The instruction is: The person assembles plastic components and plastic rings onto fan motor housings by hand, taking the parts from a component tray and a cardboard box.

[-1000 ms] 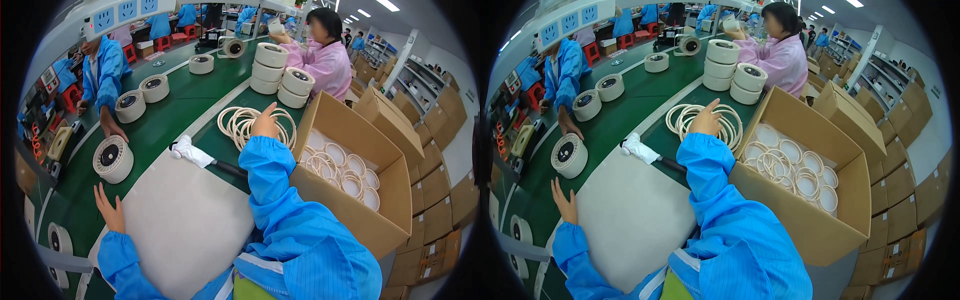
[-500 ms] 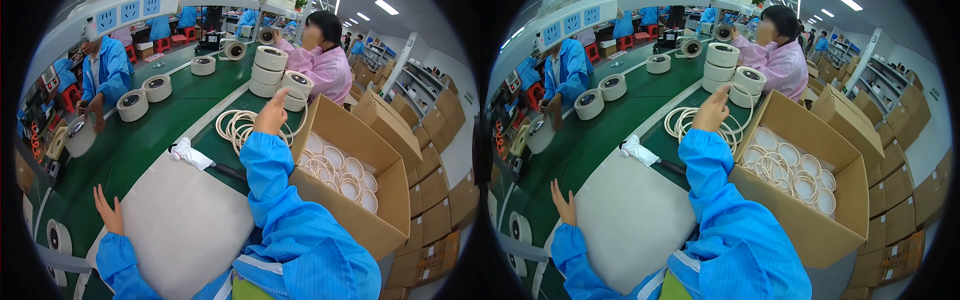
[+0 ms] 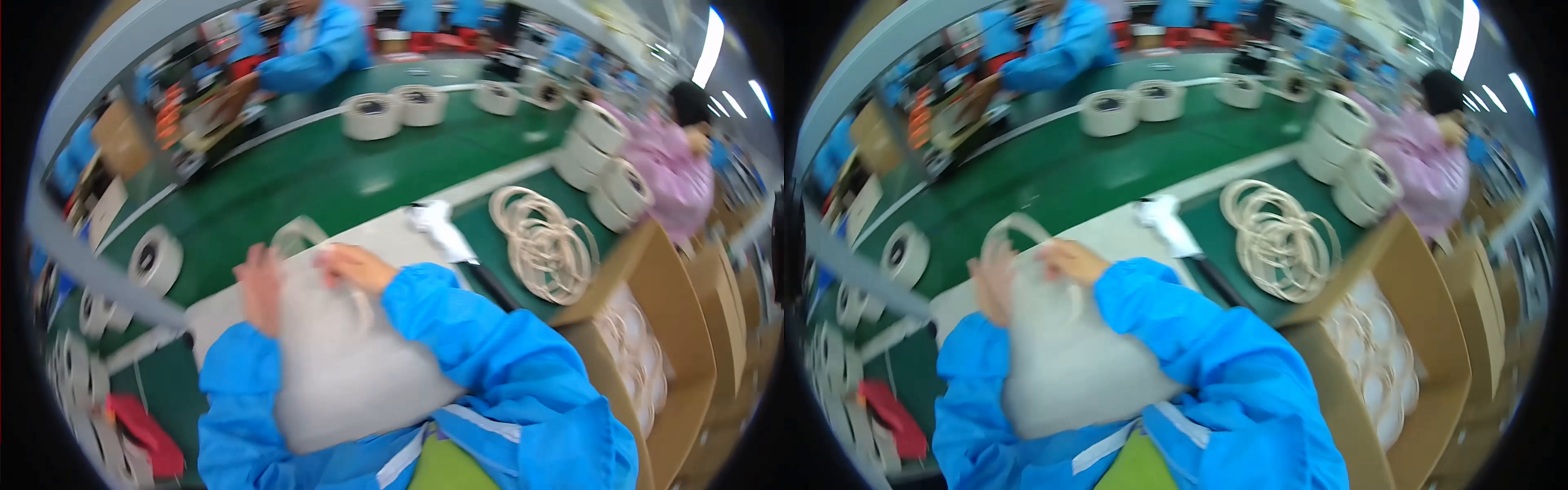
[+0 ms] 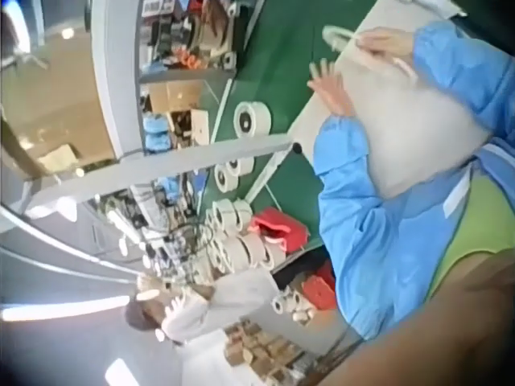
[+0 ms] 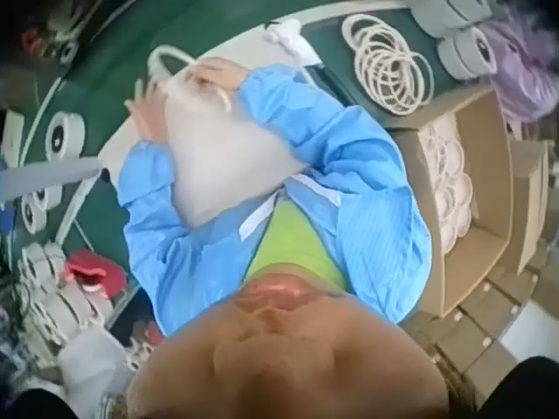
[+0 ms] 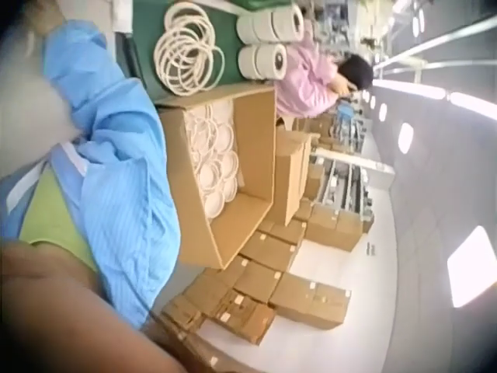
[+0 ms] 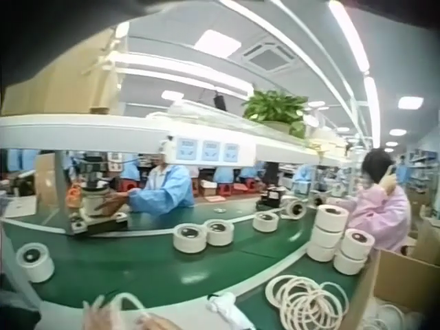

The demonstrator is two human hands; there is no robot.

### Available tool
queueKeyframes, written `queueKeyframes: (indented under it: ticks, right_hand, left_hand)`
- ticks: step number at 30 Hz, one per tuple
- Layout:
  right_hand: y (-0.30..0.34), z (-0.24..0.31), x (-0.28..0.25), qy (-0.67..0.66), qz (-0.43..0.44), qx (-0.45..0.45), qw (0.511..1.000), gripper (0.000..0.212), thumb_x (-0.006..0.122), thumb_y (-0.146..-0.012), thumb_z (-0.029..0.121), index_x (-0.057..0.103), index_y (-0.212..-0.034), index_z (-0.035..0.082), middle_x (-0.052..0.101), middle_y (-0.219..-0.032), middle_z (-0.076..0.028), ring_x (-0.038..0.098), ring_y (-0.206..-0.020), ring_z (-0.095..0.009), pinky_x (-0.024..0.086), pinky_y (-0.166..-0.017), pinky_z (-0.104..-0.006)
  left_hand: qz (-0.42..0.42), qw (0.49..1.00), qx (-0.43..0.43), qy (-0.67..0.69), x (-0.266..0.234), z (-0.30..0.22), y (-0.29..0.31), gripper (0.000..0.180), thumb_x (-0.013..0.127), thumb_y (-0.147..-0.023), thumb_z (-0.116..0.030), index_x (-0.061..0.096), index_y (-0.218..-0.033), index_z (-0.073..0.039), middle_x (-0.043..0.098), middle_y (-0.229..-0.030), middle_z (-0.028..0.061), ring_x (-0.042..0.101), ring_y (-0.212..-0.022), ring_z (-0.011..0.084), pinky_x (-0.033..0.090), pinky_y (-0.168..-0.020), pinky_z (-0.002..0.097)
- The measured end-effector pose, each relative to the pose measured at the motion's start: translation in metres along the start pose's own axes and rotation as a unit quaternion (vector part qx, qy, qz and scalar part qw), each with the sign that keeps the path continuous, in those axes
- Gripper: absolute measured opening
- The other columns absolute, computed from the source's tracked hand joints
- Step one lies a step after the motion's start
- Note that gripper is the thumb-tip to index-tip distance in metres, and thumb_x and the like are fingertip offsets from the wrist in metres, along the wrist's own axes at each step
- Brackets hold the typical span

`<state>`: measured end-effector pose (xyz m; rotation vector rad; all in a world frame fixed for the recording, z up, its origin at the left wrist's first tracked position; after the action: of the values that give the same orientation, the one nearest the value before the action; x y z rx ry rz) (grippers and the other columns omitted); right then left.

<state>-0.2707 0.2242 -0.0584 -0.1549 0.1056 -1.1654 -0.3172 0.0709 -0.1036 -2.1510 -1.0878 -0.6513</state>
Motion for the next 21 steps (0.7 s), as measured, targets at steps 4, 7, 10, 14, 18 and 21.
queueKeyframes:
  ticks: [4, 7, 10, 14, 18, 21]
  right_hand:
    - [0.020, -0.034, -0.020, 0.350, -0.195, -0.045, 0.915, 0.024, 0.045, -0.087, 0.022, 0.057, -0.081, 0.003, 0.059, -0.078, -0.019, 0.057, -0.073, -0.034, 0.044, -0.066, -0.0418]
    - [0.020, -0.025, -0.012, 0.417, -0.155, -0.009, 0.896, 0.023, 0.048, -0.086, 0.024, 0.055, -0.079, 0.003, 0.059, -0.073, -0.019, 0.057, -0.068, -0.034, 0.044, -0.061, -0.0422]
    - [0.014, -0.020, -0.011, 0.465, -0.139, 0.025, 0.874, 0.021, 0.050, -0.085, 0.024, 0.055, -0.084, 0.004, 0.058, -0.069, -0.018, 0.057, -0.063, -0.032, 0.044, -0.057, -0.0400]
    - [0.012, -0.029, -0.022, 0.350, -0.190, 0.040, 0.916, 0.021, 0.051, -0.085, 0.022, 0.054, -0.098, 0.006, 0.058, -0.064, -0.013, 0.056, -0.057, -0.025, 0.043, -0.054, -0.0335]
    - [0.015, -0.043, -0.059, 0.234, -0.275, -0.036, 0.932, 0.029, 0.051, -0.086, 0.021, 0.053, -0.111, 0.007, 0.058, -0.066, -0.004, 0.051, -0.059, -0.011, 0.040, -0.055, -0.0254]
    - [0.011, -0.046, -0.047, 0.220, -0.221, 0.043, 0.949, 0.028, 0.050, -0.087, 0.021, 0.054, -0.110, 0.006, 0.057, -0.068, -0.002, 0.048, -0.062, -0.008, 0.039, -0.056, -0.0234]
  left_hand:
    - [-0.131, 0.957, -0.102, -0.237, 0.028, 0.006, 0.016, 0.062, 0.022, -0.089, -0.053, 0.017, -0.137, -0.012, 0.044, -0.124, 0.0168, 0.048, -0.107, 0.0239, 0.036, -0.093, 0.0353]
    - [-0.127, 0.927, -0.067, -0.345, 0.032, 0.005, 0.023, 0.055, 0.034, -0.091, -0.038, 0.017, -0.137, -0.012, 0.045, -0.123, 0.0151, 0.047, -0.108, 0.0218, 0.037, -0.091, 0.0323]
    - [-0.130, 0.894, -0.023, -0.428, 0.042, -0.002, 0.022, 0.056, 0.045, -0.088, -0.022, 0.017, -0.137, -0.012, 0.044, -0.124, 0.0139, 0.047, -0.109, 0.0221, 0.038, -0.091, 0.0320]
    - [-0.117, 0.842, 0.009, -0.527, 0.037, -0.008, 0.026, 0.066, 0.054, -0.081, -0.009, 0.019, -0.136, -0.014, 0.038, -0.129, 0.0130, 0.042, -0.114, 0.0249, 0.036, -0.093, 0.0356]
    - [-0.112, 0.586, 0.093, -0.797, 0.032, -0.053, 0.002, 0.073, 0.061, -0.076, -0.014, 0.020, -0.136, -0.014, 0.026, -0.137, 0.0121, 0.031, -0.122, 0.0296, 0.030, -0.097, 0.0445]
    - [-0.246, 0.275, 0.100, -0.924, -0.003, -0.122, -0.013, 0.083, 0.069, -0.068, -0.025, 0.022, -0.136, -0.018, 0.023, -0.138, 0.0133, 0.021, -0.126, 0.0365, 0.021, -0.098, 0.0560]
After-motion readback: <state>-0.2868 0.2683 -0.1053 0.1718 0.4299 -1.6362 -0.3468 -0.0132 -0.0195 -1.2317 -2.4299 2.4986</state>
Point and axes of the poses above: each hand's wrist, its own y-axis away from the middle knuckle, its own x-axis out of the palm, z = x × y, the point moved 8 cm from there along -y, towards the middle knuckle
